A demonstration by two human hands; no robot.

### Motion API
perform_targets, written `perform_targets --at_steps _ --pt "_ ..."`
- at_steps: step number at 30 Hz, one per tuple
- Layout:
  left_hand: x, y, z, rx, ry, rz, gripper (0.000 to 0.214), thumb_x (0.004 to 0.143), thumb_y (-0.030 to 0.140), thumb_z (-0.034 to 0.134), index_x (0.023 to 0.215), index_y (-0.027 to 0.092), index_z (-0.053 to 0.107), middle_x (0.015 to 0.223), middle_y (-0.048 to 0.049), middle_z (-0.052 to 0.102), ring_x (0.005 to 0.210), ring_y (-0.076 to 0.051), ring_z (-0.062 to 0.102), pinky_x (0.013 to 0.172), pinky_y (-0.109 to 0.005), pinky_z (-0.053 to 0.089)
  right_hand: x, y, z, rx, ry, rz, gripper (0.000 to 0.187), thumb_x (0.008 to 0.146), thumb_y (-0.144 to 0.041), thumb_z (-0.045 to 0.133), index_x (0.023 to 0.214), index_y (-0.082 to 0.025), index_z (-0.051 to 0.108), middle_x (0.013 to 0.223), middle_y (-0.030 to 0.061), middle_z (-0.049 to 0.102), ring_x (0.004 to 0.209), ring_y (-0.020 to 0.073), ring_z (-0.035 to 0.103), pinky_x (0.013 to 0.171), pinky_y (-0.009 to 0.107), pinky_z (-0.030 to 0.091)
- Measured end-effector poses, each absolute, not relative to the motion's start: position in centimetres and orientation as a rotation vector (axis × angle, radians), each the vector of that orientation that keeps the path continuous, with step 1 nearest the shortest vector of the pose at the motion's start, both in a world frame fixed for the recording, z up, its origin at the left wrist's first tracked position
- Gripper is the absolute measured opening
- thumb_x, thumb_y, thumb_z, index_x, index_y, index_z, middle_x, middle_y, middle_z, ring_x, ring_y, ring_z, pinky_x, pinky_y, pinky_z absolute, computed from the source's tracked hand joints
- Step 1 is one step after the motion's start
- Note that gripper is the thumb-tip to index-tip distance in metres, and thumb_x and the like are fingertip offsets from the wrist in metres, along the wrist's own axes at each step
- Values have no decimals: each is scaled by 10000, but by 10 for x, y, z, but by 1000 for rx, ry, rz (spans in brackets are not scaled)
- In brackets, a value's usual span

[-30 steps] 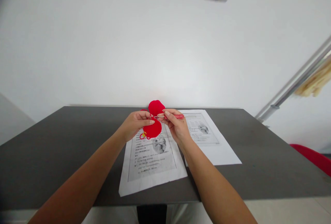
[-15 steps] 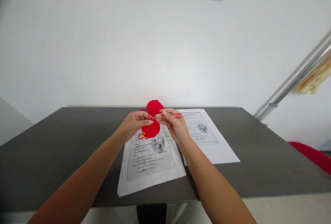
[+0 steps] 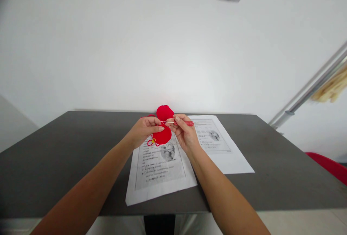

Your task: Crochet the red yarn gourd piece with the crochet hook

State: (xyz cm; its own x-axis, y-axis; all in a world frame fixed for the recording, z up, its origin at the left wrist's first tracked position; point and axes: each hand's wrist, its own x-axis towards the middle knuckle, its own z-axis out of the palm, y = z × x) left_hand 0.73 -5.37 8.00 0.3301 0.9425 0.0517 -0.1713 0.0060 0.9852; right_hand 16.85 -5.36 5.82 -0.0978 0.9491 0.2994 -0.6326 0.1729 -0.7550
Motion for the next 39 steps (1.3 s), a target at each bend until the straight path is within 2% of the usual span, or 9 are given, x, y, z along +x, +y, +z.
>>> perform_targets --at_steps 12,18,22,28,31,34,39 --pt "6 -53 76 1300 883 1154 240 548 288 793 664 146 637 650 -4 656 605 -120 577 629 -271 438 176 -57 69 -565 -1125 1207 165 706 -351 746 737 -218 653 662 -3 718 554 140 665 560 258 540" --pt "6 -51 76 1308 948 1205 259 540 299 798 640 147 614 634 1 641 592 -112 561 600 -254 425 178 -59 70 -610 -1196 1082 268 809 -453 614 746 -196 658 645 21 690 559 155 636 561 286 496" --pt "7 -51 75 1330 966 1213 256 548 301 792 633 150 603 629 5 628 589 -109 549 596 -252 420 179 -59 67 -711 -1335 850 314 892 -442 492 789 -204 668 641 17 652 566 150 584 550 280 444" --pt "10 -53 78 1339 924 1208 259 548 302 790 669 147 622 638 6 621 606 -115 547 604 -252 423 179 -59 57 -814 -1879 457 171 877 -339 531 865 -231 663 770 27 657 708 171 560 677 294 424" --pt "12 -54 80 1312 894 1172 268 547 319 792 691 148 644 667 -6 649 625 -127 566 617 -256 433 176 -58 53 -862 -1917 482 213 897 -304 478 757 -215 610 654 -1 575 622 146 502 605 267 378" --pt "13 -55 79 1285 892 1148 264 604 380 755 689 146 667 653 -16 659 613 -135 571 611 -260 435 172 -59 52 -896 -1852 591 269 897 -282 450 651 -203 527 584 -32 476 556 122 440 545 249 326" --pt "15 -54 76 1230 932 1205 242 613 375 745 625 157 641 598 5 640 567 -123 552 581 -247 421 167 -60 55 -880 -1813 713 273 859 -236 450 589 -197 453 574 -40 445 543 113 408 537 248 310"
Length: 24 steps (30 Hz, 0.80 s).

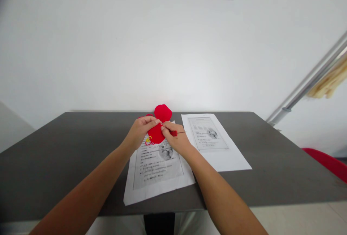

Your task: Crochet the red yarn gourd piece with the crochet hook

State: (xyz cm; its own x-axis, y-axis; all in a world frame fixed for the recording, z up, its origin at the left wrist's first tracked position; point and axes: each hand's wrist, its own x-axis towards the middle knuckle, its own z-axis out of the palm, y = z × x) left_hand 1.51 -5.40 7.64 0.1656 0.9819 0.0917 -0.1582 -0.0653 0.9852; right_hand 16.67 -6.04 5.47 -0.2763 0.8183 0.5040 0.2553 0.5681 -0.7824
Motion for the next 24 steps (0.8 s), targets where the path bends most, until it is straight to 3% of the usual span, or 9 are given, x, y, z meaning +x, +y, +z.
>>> perform_targets --at_steps 16,24 --pt "19 -51 70 1172 932 1348 197 672 339 677 670 163 588 603 28 593 536 -97 509 548 -221 404 166 -63 58 -919 -1825 697 246 860 -253 438 624 -194 470 600 -28 462 571 121 434 563 249 322" --pt "18 -53 74 1119 835 1282 219 659 342 700 744 148 645 635 8 614 560 -106 534 553 -226 401 169 -62 55 -932 -1838 676 238 874 -265 429 652 -195 477 605 -29 459 575 122 438 563 249 331"
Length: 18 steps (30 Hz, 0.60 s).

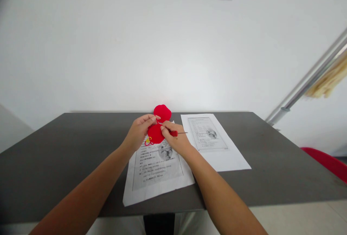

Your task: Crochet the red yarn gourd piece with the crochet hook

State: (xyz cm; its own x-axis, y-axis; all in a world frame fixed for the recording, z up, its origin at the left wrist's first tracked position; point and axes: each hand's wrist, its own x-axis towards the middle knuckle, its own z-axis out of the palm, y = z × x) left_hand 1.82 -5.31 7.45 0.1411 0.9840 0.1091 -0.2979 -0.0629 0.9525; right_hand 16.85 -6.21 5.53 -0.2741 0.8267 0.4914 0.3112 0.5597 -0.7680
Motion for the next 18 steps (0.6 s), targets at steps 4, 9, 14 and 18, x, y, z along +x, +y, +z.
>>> perform_targets --at_steps 4,9,14,18 --pt "18 -55 76 1129 749 1248 311 586 228 756 871 137 669 694 -12 643 652 -129 579 641 -251 431 170 -61 54 -919 -1801 675 241 875 -254 436 643 -195 464 600 -34 454 571 116 431 553 243 325" --pt "17 -56 77 1139 741 1265 318 561 170 753 866 133 671 666 3 618 638 -114 563 647 -247 425 170 -62 54 -933 -1807 648 240 884 -268 452 661 -193 498 584 -39 458 550 112 431 536 245 322" --pt "18 -55 77 1137 755 1303 280 563 183 757 826 137 673 671 6 617 642 -106 554 631 -234 413 175 -66 62 -904 -1572 510 317 900 -311 474 609 -193 511 553 -33 471 526 112 428 535 257 331" --pt "18 -55 76 1132 774 1300 264 567 200 759 810 142 673 676 3 626 646 -110 563 633 -234 414 178 -65 66 -705 -1312 664 287 890 -311 508 624 -203 512 577 -25 529 519 114 454 518 256 363"
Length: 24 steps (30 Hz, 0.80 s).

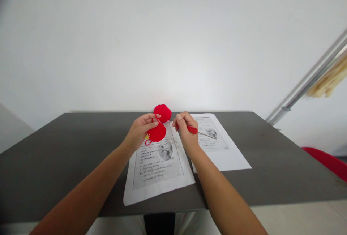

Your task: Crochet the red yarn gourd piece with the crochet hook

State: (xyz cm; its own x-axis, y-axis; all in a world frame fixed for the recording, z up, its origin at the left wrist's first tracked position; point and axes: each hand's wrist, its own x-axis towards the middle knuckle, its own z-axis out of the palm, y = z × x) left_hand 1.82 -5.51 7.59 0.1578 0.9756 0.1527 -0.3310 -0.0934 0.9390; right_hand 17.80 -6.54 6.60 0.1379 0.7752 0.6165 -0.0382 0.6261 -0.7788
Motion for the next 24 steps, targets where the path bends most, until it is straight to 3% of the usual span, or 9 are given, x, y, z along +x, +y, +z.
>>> perform_targets --at_steps 7,24 --pt "19 -57 77 1126 803 1288 265 565 214 761 803 142 669 651 7 625 618 -104 553 605 -226 407 174 -64 61 -504 -1291 926 217 877 -305 549 689 -198 554 641 -18 585 523 106 495 507 251 392" --pt "20 -56 77 1136 809 1275 295 561 246 784 811 143 666 685 -11 652 643 -123 576 631 -247 428 173 -65 62 -540 -1308 948 235 877 -326 542 684 -193 547 644 -13 583 518 105 494 512 257 402"
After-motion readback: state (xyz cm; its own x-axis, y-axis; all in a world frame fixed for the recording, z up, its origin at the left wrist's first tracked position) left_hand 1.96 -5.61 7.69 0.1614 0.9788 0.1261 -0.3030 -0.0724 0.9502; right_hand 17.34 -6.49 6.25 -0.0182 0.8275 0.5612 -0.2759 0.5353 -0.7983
